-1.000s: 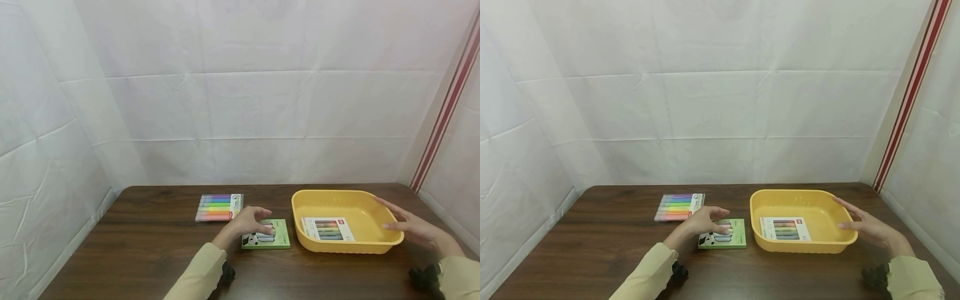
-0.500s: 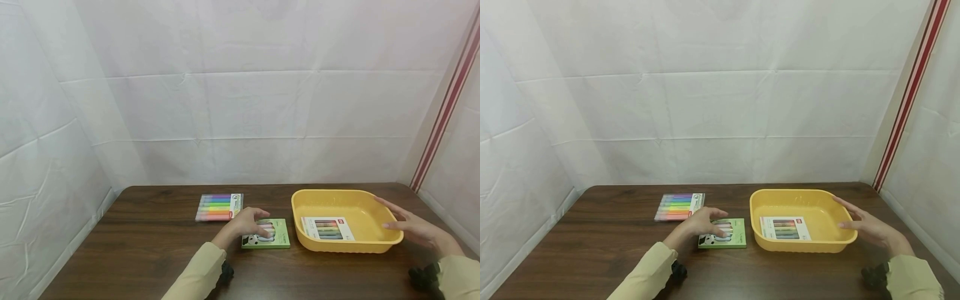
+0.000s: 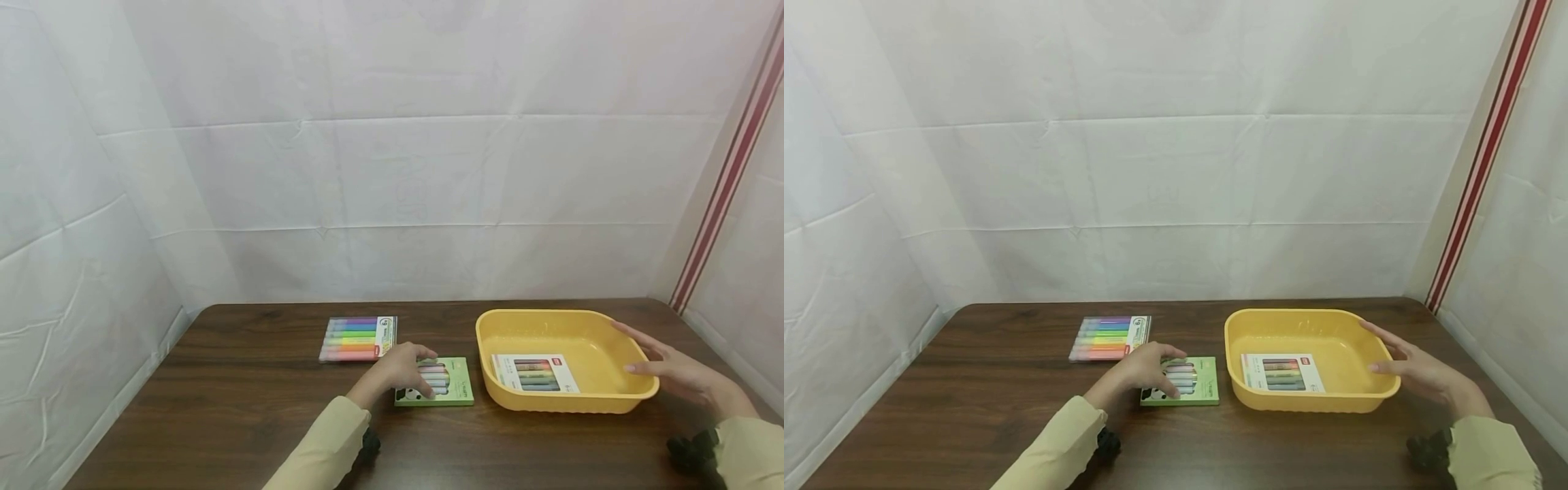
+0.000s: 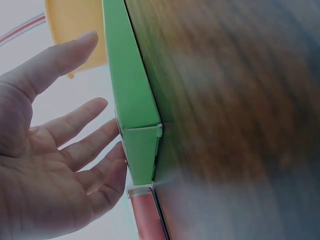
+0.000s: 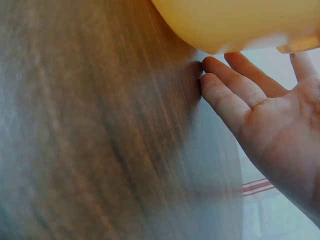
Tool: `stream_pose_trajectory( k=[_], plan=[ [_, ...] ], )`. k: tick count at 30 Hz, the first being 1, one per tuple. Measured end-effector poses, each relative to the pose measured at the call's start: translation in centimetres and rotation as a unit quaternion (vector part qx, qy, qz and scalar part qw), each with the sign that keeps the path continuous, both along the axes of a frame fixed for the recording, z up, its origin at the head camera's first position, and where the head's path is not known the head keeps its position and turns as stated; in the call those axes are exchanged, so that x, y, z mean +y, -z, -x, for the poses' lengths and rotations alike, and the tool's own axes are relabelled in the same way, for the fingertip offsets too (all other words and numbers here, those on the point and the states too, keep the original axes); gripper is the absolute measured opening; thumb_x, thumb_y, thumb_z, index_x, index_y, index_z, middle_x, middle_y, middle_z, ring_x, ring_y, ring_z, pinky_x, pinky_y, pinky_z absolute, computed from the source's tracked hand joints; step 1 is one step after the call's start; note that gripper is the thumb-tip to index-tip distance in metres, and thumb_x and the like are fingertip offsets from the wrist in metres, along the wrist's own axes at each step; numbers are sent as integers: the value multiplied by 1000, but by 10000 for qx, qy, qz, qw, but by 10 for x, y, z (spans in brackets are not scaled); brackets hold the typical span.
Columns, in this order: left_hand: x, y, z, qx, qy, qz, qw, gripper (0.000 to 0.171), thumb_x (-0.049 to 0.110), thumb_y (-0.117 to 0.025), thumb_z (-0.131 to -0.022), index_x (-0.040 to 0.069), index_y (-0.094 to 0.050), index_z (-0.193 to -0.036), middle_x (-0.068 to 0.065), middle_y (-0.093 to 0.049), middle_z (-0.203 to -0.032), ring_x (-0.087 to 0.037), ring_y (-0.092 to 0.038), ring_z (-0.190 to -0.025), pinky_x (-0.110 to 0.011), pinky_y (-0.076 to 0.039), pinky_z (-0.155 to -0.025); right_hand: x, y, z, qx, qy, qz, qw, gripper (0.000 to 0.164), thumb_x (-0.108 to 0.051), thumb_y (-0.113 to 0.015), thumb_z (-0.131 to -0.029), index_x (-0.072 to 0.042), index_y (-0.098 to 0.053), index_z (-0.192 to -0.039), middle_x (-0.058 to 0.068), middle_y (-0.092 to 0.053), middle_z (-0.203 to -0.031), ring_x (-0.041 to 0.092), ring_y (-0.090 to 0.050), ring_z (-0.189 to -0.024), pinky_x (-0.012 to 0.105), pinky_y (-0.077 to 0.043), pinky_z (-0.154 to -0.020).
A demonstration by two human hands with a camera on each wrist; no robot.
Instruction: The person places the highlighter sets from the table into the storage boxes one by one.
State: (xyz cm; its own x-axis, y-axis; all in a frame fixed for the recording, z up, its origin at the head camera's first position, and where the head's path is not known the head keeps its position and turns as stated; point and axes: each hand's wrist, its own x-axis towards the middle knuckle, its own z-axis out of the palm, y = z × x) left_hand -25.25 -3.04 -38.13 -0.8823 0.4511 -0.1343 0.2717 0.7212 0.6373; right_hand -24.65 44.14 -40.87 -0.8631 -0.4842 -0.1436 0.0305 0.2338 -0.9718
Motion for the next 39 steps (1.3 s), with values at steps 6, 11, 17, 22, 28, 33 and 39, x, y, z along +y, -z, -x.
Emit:
stream_pose_trajectory(
  k=[6,11,17,22,28,33,39],
  plan=[
    [0,0,1,26,-64,189,9998,61,15,-85,-60,11,-62,-117,-8,-57,-121,-26,-53,-108,-43,-46,-86,0,0,0,3,77,-128,9999,75,-4,-47,-92,-24,0,-147,-19,-23,-126,0,-48,-108,30,-46,-85],
    [1,-1,1,54,-5,468,9989,64,16,-85,-59,12,-61,-118,-7,-59,-118,-17,-54,-88,-39,-48,-80,0,0,0,-15,76,-122,9999,76,-4,-47,-92,-25,0,-147,-19,-23,-126,0,-48,-108,31,-46,-86],
    [1,-2,1,79,153,765,9969,69,16,-85,-59,11,-57,-123,-5,-59,-117,-12,-45,-71,-33,-46,-70,1,2,2,-22,5,-39,10000,75,-3,-46,-92,-25,0,-147,-19,-23,-126,1,-48,-109,31,-46,-86],
    [-1,-1,2,188,254,979,9947,73,19,-86,-58,13,-56,-124,-5,-58,-119,-14,-53,-83,-34,-48,-74,1,3,2,-37,46,-37,10000,76,-3,-47,-92,-25,0,-147,-19,-24,-126,1,-48,-109,32,-46,-86],
    [-3,0,1,187,371,995,9942,77,18,-87,-57,14,-54,-127,-4,-54,-127,-24,-50,-115,-40,-45,-87,1,3,2,-1,48,-61,10000,75,-3,-47,-92,-25,0,-147,-20,-25,-125,0,-48,-109,32,-46,-86],
    [-4,0,1,132,442,1084,9930,81,12,-87,-56,15,-52,-129,-3,-52,-129,-25,-45,-120,-40,-44,-91,2,2,2,6,-78,51,10000,75,-3,-46,-93,-24,1,-147,-21,-27,-124,1,-48,-109,33,-47,-86],
    [-4,2,4,189,475,1340,9897,83,10,-87,-55,19,-51,-129,-2,-51,-130,-23,-45,-120,-38,-44,-91,2,2,1,0,-52,19,10000,75,-3,-46,-93,-25,1,-147,-20,-26,-124,2,-48,-109,32,-47,-86]
  ],
)
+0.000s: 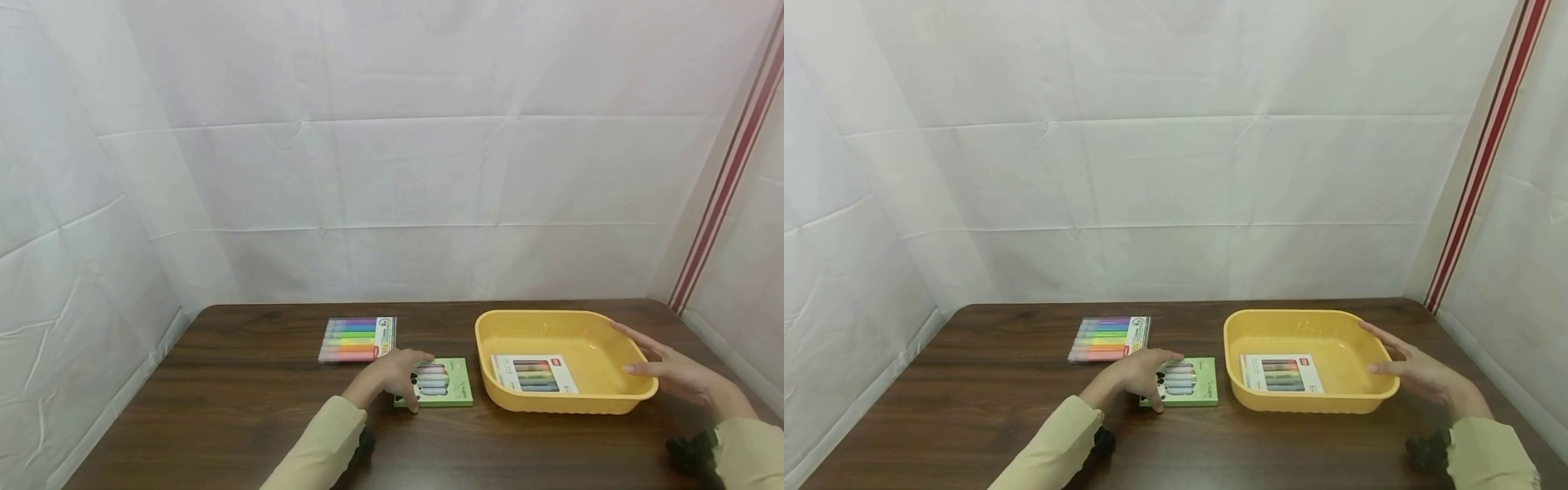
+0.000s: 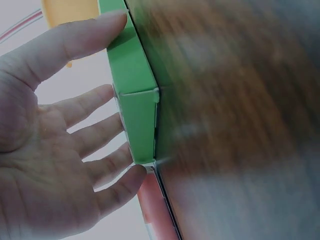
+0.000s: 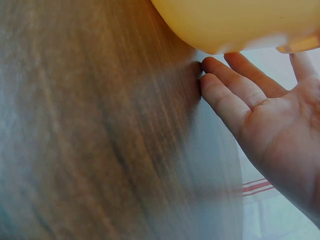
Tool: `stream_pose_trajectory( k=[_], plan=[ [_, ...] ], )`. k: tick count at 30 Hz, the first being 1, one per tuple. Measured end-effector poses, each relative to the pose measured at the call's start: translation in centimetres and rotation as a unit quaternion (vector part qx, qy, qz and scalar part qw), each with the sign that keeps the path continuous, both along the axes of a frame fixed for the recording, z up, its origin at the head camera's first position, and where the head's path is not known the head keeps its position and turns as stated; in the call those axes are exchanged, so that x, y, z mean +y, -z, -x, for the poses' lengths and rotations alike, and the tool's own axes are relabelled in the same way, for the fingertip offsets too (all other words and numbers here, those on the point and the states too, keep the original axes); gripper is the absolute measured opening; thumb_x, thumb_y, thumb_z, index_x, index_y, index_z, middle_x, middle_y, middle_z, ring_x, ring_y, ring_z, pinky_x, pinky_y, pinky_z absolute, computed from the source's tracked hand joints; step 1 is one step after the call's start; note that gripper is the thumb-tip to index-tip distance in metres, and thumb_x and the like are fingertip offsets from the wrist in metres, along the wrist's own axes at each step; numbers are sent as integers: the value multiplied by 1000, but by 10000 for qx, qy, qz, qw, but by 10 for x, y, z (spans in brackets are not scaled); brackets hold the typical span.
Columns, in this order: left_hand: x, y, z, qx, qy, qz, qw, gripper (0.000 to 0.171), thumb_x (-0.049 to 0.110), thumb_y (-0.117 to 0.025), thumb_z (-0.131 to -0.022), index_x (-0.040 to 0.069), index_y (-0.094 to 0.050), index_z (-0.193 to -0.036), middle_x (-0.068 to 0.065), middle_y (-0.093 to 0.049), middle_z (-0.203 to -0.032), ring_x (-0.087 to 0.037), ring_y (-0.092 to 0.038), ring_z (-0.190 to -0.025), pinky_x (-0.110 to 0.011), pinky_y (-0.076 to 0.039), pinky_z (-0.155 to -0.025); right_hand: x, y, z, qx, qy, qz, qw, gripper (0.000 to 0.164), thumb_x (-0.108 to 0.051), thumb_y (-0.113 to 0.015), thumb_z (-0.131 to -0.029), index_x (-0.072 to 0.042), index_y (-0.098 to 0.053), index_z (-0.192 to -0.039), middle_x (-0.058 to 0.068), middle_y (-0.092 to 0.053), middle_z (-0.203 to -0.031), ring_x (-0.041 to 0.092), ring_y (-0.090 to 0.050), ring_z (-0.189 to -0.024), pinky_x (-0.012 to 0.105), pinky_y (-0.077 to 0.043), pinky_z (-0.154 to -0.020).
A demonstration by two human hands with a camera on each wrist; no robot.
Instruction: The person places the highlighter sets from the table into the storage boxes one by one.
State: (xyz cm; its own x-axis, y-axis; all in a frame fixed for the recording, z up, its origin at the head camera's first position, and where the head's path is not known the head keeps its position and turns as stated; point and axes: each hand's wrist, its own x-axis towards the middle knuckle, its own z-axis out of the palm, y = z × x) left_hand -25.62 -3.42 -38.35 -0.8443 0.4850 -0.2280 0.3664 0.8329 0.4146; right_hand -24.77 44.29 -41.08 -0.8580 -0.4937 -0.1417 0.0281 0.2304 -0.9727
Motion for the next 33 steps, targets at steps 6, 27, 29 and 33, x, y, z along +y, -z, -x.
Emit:
stream_pose_trajectory(
  k=[6,27,29,33],
  plan=[
    [0,0,0,63,63,-72,9999,81,8,-86,-55,18,-52,-128,-4,-52,-128,-25,-44,-120,-39,-43,-91,0,0,0,-52,6,20,10000,75,-3,-46,-93,-25,1,-147,-20,-27,-124,2,-48,-109,33,-47,-86],
    [-2,-6,-3,269,307,-300,9987,79,11,-86,-54,17,-54,-126,-3,-50,-129,-22,-47,-116,-37,-44,-89,0,0,0,-23,194,-106,9998,75,-4,-47,-92,-27,-1,-147,-19,-25,-125,2,-48,-108,33,-47,-86],
    [-2,-5,-2,331,366,-294,9984,79,12,-86,-54,17,-54,-126,-3,-51,-128,-21,-48,-115,-36,-44,-89,0,0,0,-9,173,-97,9998,75,-4,-47,-92,-26,-1,-147,-20,-25,-124,1,-48,-108,33,-47,-86],
    [-3,-5,-1,344,423,-355,9979,81,15,-86,-54,18,-53,-128,-4,-51,-127,-19,-49,-112,-35,-45,-87,-1,0,-1,-9,207,-157,9997,75,-5,-47,-92,-27,-1,-147,-19,-24,-125,0,-48,-108,32,-47,-86]
  ],
)
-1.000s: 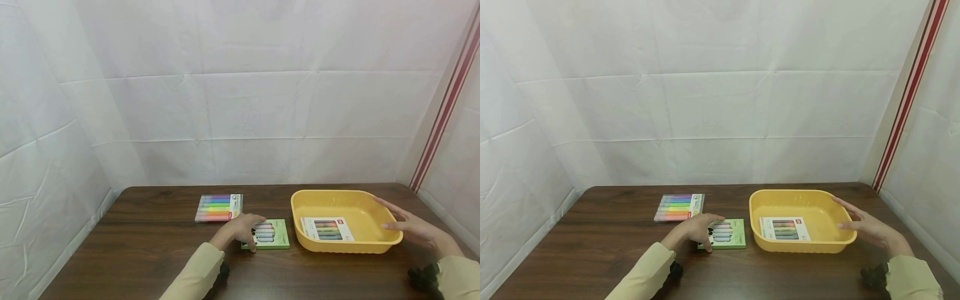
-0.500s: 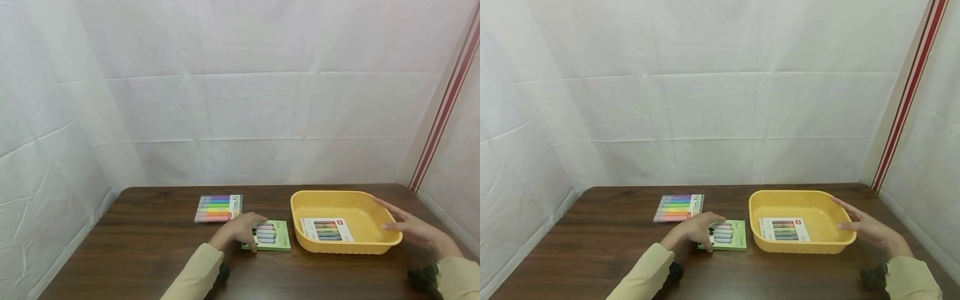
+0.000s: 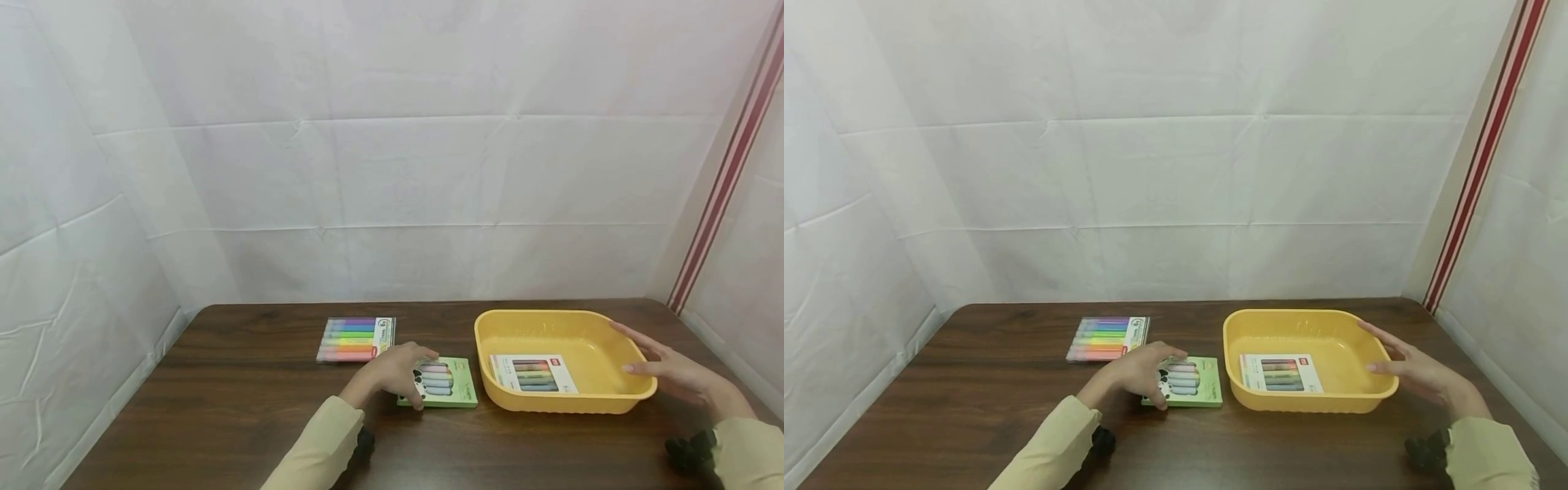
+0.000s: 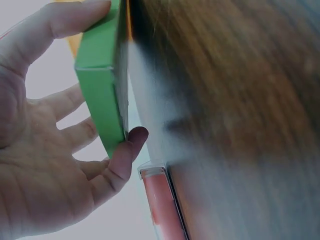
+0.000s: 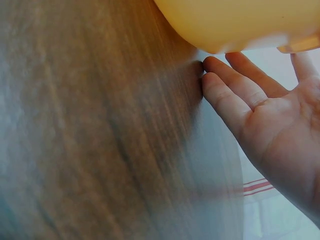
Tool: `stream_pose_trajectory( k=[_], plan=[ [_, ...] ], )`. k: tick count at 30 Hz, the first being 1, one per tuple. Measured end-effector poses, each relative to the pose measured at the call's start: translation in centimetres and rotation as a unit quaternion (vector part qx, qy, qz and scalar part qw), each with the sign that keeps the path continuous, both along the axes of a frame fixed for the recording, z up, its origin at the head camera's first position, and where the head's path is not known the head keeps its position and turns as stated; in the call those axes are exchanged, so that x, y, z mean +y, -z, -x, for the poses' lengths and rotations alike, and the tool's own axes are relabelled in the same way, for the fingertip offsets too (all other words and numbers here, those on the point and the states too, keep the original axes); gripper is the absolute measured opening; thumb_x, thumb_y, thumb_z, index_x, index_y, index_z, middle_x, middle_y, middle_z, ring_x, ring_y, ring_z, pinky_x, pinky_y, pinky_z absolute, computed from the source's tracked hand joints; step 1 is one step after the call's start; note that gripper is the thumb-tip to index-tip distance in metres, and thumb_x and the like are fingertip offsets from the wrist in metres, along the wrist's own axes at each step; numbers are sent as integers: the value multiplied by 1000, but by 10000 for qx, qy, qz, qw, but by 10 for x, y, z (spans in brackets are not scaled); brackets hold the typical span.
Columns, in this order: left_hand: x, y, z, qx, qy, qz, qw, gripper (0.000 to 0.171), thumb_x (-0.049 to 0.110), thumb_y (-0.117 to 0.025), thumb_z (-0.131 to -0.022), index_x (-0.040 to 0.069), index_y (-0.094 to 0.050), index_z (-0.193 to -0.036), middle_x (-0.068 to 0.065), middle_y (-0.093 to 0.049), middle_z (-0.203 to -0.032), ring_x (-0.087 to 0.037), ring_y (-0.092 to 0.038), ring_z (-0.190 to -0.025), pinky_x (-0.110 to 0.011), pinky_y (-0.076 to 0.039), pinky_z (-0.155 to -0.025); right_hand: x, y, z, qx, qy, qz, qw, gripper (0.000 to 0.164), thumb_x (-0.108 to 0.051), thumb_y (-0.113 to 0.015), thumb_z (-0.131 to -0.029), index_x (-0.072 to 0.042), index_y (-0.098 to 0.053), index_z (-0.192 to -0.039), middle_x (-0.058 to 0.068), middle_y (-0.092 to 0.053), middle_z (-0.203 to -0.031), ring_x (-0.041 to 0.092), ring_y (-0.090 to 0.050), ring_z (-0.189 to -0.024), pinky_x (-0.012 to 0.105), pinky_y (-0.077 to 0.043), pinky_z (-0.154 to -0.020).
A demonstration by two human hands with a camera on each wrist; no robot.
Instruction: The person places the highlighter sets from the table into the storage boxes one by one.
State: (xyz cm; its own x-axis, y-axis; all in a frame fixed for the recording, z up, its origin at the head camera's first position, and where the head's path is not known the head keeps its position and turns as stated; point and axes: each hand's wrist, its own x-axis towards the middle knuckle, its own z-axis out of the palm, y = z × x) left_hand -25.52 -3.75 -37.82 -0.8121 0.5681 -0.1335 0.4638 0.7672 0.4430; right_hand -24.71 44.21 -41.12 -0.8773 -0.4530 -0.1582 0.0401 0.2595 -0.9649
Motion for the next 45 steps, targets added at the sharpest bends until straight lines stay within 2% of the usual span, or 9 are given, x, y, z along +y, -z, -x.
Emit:
stream_pose_trajectory(
  k=[9,19,31,36,40,45],
  plan=[
    [-4,-4,3,-23,130,-295,9995,82,23,-85,-58,14,-49,-131,-7,-50,-127,-23,-45,-113,-40,-42,-91,2,2,2,-30,-14,23,10000,74,-5,-47,-93,-28,-1,-147,-19,-24,-125,2,-49,-108,34,-47,-86],
    [-11,2,6,-64,263,-573,9980,75,28,-85,-59,15,-54,-126,-6,-49,-125,-21,-42,-115,-40,-40,-93,2,3,1,-72,-25,31,10000,74,-5,-46,-93,-29,-2,-147,-19,-23,-125,4,-49,-108,36,-47,-86],
    [-16,4,4,-145,39,-993,9949,63,26,-85,-59,13,-62,-116,-10,-49,-125,-26,-41,-118,-45,-36,-96,-1,1,0,-127,181,-110,9997,75,-7,-49,-92,-28,-3,-147,-14,-20,-129,2,-49,-107,34,-46,-86],
    [-17,4,4,-169,-14,-1217,9924,58,22,-85,-59,11,-63,-113,-10,-52,-124,-27,-43,-118,-44,-37,-97,-1,1,0,-103,131,-45,9999,74,-6,-48,-93,-28,-2,-147,-16,-21,-128,2,-49,-108,34,-46,-86],
    [-18,5,4,-259,-87,-1355,9904,58,22,-84,-60,9,-63,-112,-8,-57,-120,-22,-51,-105,-40,-41,-90,0,1,0,-78,95,-25,9999,74,-6,-47,-93,-28,-2,-147,-18,-21,-127,2,-48,-108,34,-46,-86],
    [-19,5,2,-497,-325,-1639,9847,55,22,-84,-61,10,-64,-111,-6,-58,-117,-19,-51,-95,-37,-42,-83,0,2,0,-90,134,-44,9999,74,-6,-48,-93,-28,-3,-147,-16,-21,-128,2,-48,-108,34,-46,-86]
  ],
)
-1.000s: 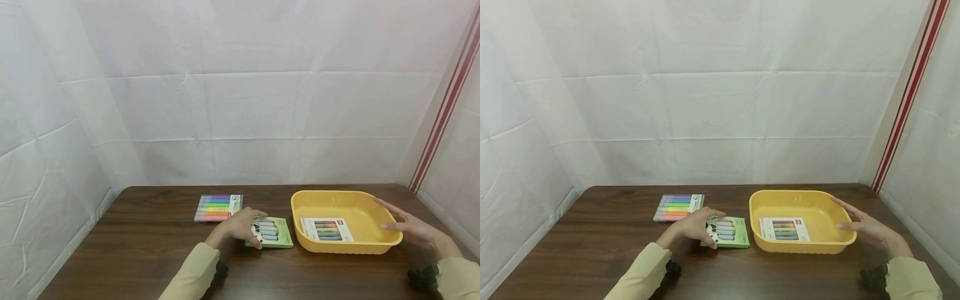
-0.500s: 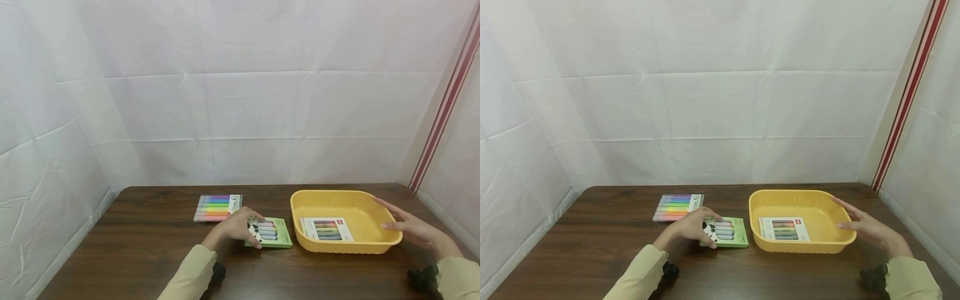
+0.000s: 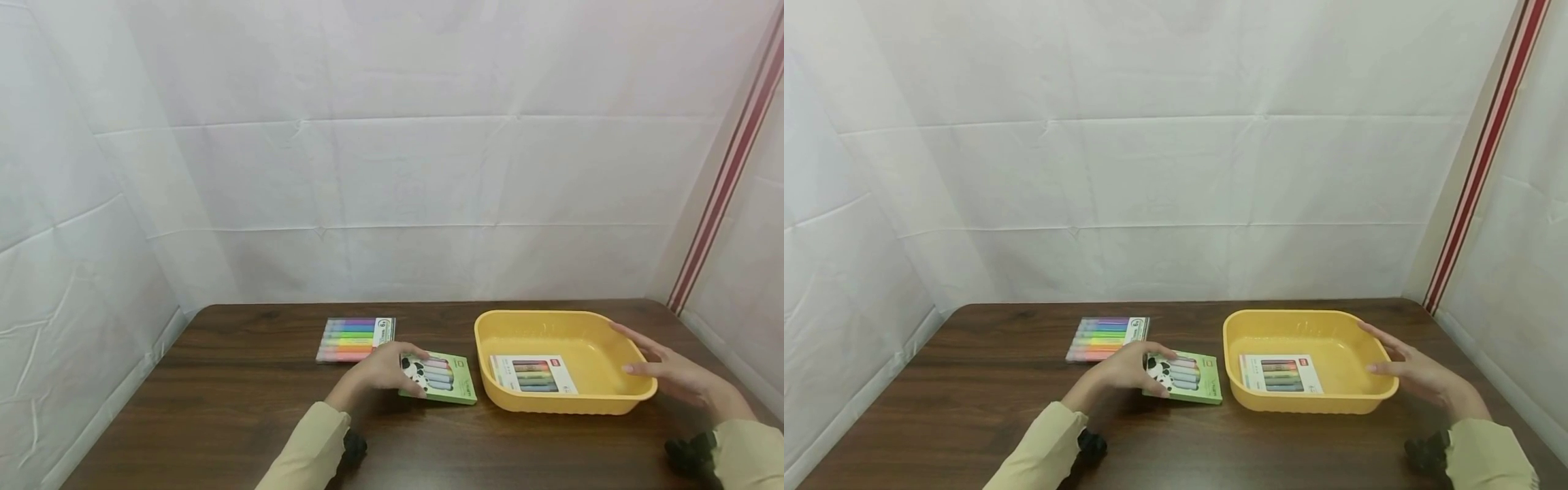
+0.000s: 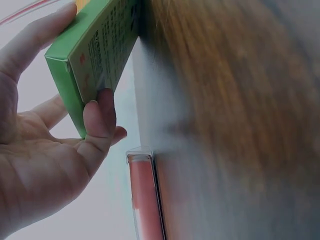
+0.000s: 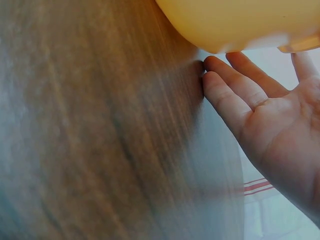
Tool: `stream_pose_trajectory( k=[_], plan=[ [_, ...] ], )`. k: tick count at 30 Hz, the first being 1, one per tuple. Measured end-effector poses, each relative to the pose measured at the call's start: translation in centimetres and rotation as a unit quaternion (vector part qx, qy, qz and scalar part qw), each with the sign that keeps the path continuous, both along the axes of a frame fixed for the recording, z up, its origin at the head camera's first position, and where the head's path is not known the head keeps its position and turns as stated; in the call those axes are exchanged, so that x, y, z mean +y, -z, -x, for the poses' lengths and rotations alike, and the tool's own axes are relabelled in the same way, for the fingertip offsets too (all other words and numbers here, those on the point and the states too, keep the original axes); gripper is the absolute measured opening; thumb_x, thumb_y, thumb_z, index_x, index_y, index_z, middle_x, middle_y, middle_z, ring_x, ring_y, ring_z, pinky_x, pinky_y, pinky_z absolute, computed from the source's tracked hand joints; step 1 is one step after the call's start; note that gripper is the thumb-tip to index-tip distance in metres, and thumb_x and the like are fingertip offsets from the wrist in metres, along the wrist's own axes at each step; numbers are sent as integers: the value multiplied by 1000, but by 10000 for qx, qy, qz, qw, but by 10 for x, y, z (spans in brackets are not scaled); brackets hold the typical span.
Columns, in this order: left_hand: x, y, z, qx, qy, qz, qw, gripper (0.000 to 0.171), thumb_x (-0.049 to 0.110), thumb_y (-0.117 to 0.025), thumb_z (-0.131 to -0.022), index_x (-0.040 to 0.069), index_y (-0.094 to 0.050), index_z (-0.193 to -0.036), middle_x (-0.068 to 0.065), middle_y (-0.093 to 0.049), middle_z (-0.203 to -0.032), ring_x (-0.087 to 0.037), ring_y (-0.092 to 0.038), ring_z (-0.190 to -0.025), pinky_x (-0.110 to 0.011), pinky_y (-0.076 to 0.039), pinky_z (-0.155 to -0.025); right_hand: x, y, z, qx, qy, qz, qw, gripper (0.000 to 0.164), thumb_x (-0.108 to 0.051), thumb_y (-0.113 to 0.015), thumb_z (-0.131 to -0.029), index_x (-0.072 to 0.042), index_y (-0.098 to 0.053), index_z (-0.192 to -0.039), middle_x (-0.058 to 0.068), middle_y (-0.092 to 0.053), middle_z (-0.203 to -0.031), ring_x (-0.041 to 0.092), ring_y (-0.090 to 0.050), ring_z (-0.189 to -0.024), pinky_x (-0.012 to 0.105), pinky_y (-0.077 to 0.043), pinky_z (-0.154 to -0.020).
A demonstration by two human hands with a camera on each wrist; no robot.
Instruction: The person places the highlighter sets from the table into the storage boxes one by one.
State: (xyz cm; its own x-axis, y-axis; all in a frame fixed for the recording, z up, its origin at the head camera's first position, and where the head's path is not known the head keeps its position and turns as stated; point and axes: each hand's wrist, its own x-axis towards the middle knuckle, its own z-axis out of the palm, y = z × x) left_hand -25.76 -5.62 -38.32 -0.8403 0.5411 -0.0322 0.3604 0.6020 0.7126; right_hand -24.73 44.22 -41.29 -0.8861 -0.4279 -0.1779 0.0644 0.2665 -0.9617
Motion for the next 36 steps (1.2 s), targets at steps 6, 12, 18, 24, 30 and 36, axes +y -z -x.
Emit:
stream_pose_trajectory(
  k=[6,12,18,24,30,36],
  plan=[
    [0,-1,-2,-296,-285,-444,9982,50,19,-82,-65,11,-65,-110,-7,-59,-117,-27,-48,-113,-44,-41,-92,0,1,0,-25,13,-49,10000,74,-7,-48,-93,-29,-3,-147,-12,-19,-132,1,-48,-107,34,-46,-87],
    [2,-1,-2,-581,-596,-956,9919,49,12,-82,-64,8,-66,-109,-8,-59,-117,-23,-47,-108,-40,-41,-90,0,0,0,-24,-26,-27,10000,74,-7,-48,-93,-28,-2,-147,-15,-21,-128,3,-49,-108,33,-46,-86],
    [0,0,-2,-710,-763,-1216,9871,45,9,-80,-66,8,-66,-109,-8,-58,-118,-22,-47,-107,-38,-42,-88,1,0,0,25,-75,66,9999,74,-6,-47,-93,-28,-2,-147,-17,-22,-126,3,-49,-108,33,-46,-86],
    [-2,-2,-2,-865,-769,-1371,9838,46,8,-78,-69,8,-64,-113,-9,-55,-125,-26,-38,-123,-44,-37,-95,1,0,0,46,-117,122,9998,74,-5,-47,-93,-27,-2,-147,-18,-24,-126,4,-49,-109,34,-46,-86],
    [-5,-2,-1,-876,-663,-1394,9841,49,5,-74,-71,4,-61,-118,-11,-56,-123,-20,-47,-101,-30,-45,-77,0,-1,0,7,-142,110,9998,74,-6,-47,-93,-28,-1,-147,-18,-22,-126,3,-49,-108,34,-46,-86],
    [-7,-3,-2,-1067,-807,-1469,9801,45,5,-74,-72,4,-62,-115,-13,-56,-122,-20,-49,-101,-30,-47,-77,0,-1,-1,1,-176,182,9997,74,-5,-46,-93,-27,-1,-147,-19,-22,-126,3,-49,-108,34,-46,-87]
  ],
)
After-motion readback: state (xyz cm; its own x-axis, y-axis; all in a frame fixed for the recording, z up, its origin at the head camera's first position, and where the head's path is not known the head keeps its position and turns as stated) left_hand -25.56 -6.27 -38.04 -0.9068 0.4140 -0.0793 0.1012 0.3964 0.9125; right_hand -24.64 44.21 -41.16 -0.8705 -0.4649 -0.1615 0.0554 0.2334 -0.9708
